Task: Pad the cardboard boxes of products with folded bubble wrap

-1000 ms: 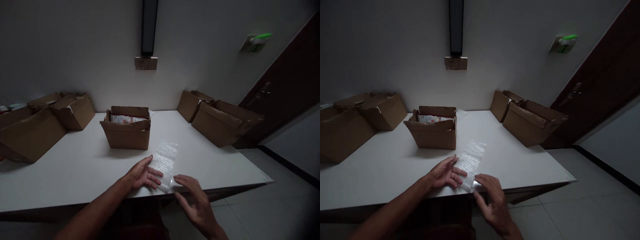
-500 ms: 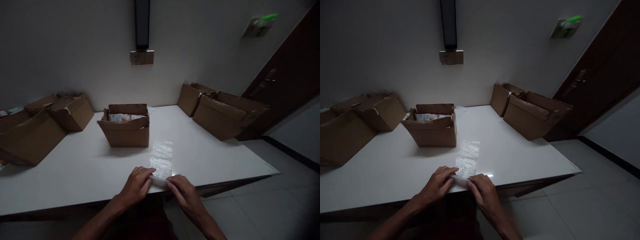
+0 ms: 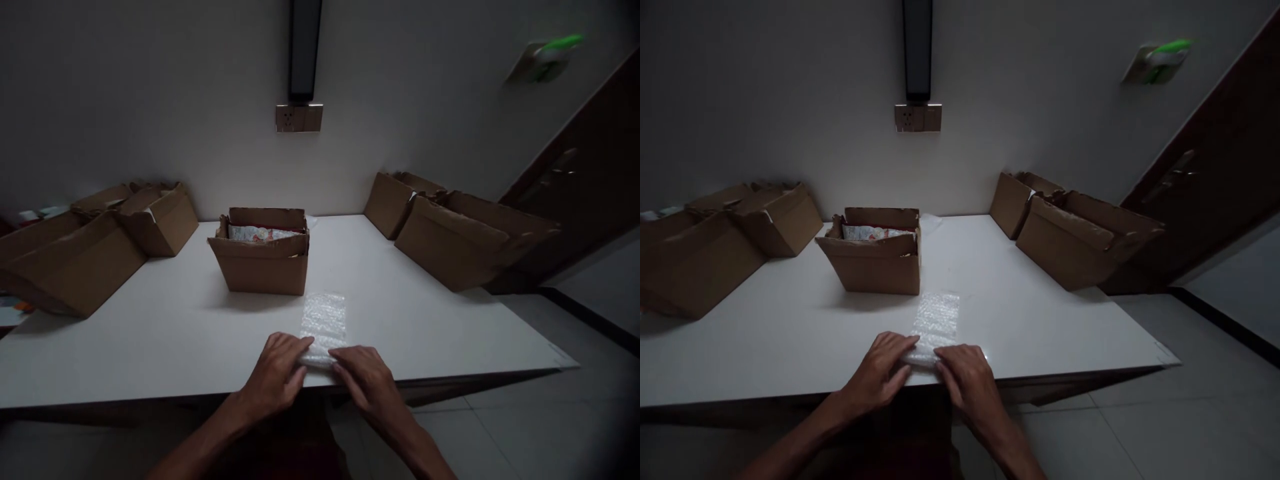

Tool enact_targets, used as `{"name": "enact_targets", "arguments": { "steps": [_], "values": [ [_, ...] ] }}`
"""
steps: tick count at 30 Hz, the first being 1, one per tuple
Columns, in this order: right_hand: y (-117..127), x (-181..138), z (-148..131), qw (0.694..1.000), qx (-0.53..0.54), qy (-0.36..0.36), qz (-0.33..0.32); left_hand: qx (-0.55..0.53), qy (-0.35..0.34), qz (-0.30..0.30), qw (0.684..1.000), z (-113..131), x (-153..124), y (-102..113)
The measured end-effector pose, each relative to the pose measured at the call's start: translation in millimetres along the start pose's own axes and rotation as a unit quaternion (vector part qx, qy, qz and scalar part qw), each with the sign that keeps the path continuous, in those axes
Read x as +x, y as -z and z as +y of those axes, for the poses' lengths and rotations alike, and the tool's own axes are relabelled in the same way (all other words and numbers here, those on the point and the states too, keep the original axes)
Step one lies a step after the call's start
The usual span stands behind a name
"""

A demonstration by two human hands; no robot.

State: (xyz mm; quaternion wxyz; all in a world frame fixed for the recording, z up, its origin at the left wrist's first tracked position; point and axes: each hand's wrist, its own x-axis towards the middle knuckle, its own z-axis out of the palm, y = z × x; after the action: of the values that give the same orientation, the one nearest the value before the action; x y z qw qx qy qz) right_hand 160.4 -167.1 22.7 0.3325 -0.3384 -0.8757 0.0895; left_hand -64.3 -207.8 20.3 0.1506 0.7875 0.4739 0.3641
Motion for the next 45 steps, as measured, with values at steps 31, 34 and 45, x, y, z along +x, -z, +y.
{"name": "enact_targets", "arguments": {
  "steps": [31, 34, 45],
  "values": [
    [1, 28, 9, 0.979, 0.145, -0.130, -0.064, -0.260, 0.190, 0.146, 0.935, 16, 12, 18],
    [26, 50, 7, 0.983, 0.127, -0.127, -0.025, 0.007, 0.011, 0.256, 0.967, -2, 42, 72],
    [91, 243, -25, 0.996, -0.048, 0.051, 0.049, 0.286, -0.064, 0.278, 0.915, -61, 72, 130]
  ]
}}
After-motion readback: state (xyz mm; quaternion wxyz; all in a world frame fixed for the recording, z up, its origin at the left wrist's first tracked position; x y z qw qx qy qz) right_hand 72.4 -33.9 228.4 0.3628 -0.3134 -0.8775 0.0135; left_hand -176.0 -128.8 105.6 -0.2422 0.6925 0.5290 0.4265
